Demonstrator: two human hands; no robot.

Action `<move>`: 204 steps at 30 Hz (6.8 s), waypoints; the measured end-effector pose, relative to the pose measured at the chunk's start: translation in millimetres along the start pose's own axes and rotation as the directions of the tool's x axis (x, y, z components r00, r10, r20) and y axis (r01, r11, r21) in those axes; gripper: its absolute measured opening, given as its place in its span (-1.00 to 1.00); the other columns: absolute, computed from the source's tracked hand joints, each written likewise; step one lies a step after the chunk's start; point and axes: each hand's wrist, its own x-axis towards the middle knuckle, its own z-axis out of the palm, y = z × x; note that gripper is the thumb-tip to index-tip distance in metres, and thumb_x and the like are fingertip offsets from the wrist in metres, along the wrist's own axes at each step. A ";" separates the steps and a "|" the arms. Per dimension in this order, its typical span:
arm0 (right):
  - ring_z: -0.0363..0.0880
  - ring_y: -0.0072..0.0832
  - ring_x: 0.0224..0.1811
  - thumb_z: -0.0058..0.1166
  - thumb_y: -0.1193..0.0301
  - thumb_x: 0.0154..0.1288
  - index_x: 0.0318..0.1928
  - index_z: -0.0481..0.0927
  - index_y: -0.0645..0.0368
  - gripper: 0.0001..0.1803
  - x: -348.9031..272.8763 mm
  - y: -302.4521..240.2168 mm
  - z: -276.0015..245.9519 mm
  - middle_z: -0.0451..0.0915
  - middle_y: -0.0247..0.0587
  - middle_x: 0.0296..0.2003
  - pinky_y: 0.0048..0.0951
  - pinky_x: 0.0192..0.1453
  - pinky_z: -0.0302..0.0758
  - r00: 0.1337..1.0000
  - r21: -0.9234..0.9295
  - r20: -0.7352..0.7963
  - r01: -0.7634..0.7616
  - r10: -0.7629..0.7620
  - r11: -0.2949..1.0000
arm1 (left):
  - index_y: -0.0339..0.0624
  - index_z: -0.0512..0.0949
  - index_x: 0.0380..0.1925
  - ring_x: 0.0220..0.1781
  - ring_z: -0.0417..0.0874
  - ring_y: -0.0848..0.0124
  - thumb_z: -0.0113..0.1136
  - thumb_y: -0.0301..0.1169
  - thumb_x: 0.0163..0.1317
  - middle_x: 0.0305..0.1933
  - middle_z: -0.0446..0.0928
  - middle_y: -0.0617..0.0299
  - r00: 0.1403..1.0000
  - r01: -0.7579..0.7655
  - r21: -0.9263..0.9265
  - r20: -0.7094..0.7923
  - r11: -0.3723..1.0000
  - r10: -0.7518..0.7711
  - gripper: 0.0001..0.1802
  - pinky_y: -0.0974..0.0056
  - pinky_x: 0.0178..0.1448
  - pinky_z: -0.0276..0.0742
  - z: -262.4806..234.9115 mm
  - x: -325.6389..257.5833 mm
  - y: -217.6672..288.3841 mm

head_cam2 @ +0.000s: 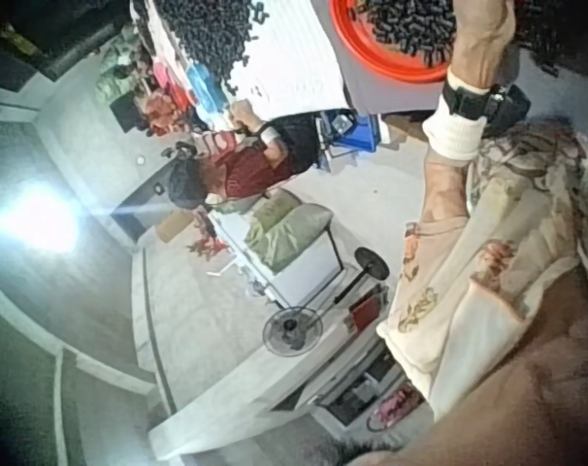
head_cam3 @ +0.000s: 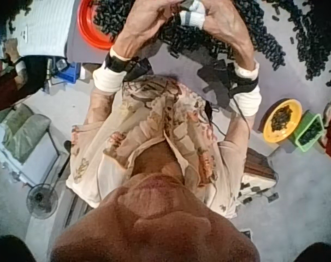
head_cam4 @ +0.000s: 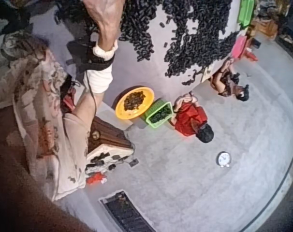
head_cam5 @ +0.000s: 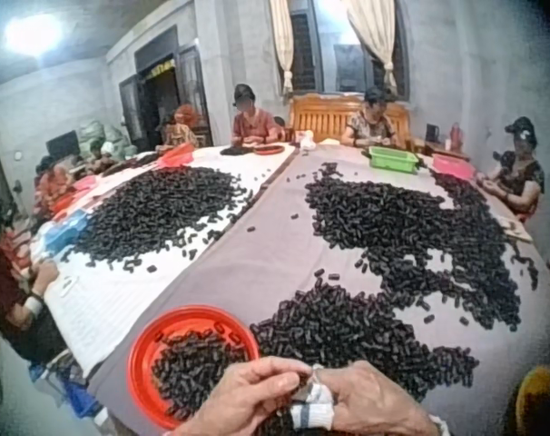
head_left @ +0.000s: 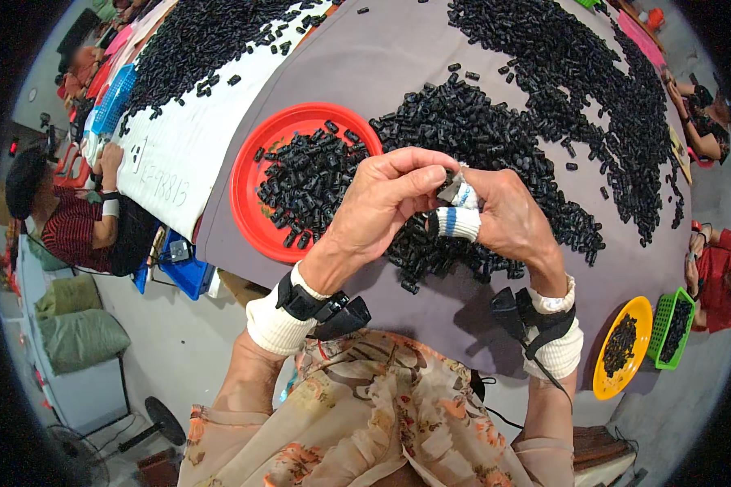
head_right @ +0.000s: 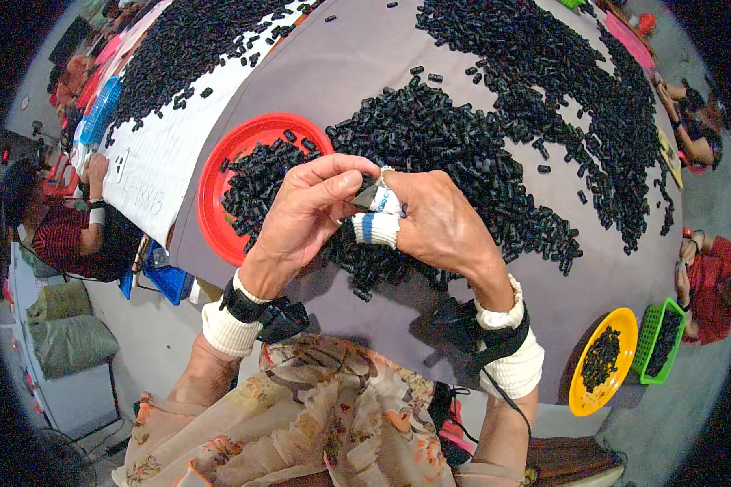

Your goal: The person is manually assembling or sorting small black shoe components into pairs or groups at a work table.

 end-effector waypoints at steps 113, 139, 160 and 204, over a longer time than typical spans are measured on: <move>0.30 -0.41 -0.69 0.27 0.25 -0.14 -0.54 0.41 0.28 -0.63 -0.4 -4.3 -1.3 0.39 -0.15 -0.71 -0.40 -0.55 0.29 0.999 -0.025 0.000 0.045 -0.045 0.999 | -0.31 0.48 -0.21 -0.23 0.55 0.46 0.09 -0.53 0.14 -0.26 0.53 0.18 0.988 0.035 -0.276 0.152 0.961 0.008 -0.80 0.34 -0.08 0.47 -14.4 -4.4 -8.9; 0.50 -0.54 -0.59 0.30 0.45 -0.16 -0.29 0.44 0.25 -0.62 0.6 -3.6 11.9 0.53 -0.22 -0.60 -0.51 -0.49 0.41 0.963 -0.015 -0.224 0.148 -0.147 0.989 | -0.28 0.40 -0.13 -0.20 0.57 0.45 0.06 -0.55 0.12 -0.18 0.52 0.16 0.999 0.011 -0.213 -0.043 0.977 -0.020 -0.72 0.36 -0.08 0.52 -2.1 -6.3 -11.5; 0.48 -0.66 -0.52 0.26 0.49 -0.15 -0.21 0.45 0.24 -0.59 4.8 -13.5 17.0 0.54 -0.29 -0.54 -0.59 -0.43 0.44 0.975 0.083 -0.218 0.068 -0.048 0.994 | -0.29 0.38 -0.11 -0.18 0.54 0.46 0.08 -0.53 0.15 -0.21 0.49 0.20 0.999 0.003 -0.255 -0.033 0.967 -0.012 -0.72 0.38 -0.11 0.48 -7.2 -9.8 -6.0; 0.32 -0.55 -0.61 0.34 0.29 -0.19 -0.40 0.42 0.25 -0.58 8.1 -23.9 14.4 0.42 -0.33 -0.63 -0.50 -0.51 0.31 0.981 0.025 -0.193 0.004 0.001 1.000 | -0.22 0.37 -0.06 -0.17 0.51 0.46 0.05 -0.45 0.19 -0.25 0.49 0.26 0.984 0.041 -0.534 0.166 0.845 0.058 -0.71 0.33 -0.04 0.43 -22.2 -10.7 -15.3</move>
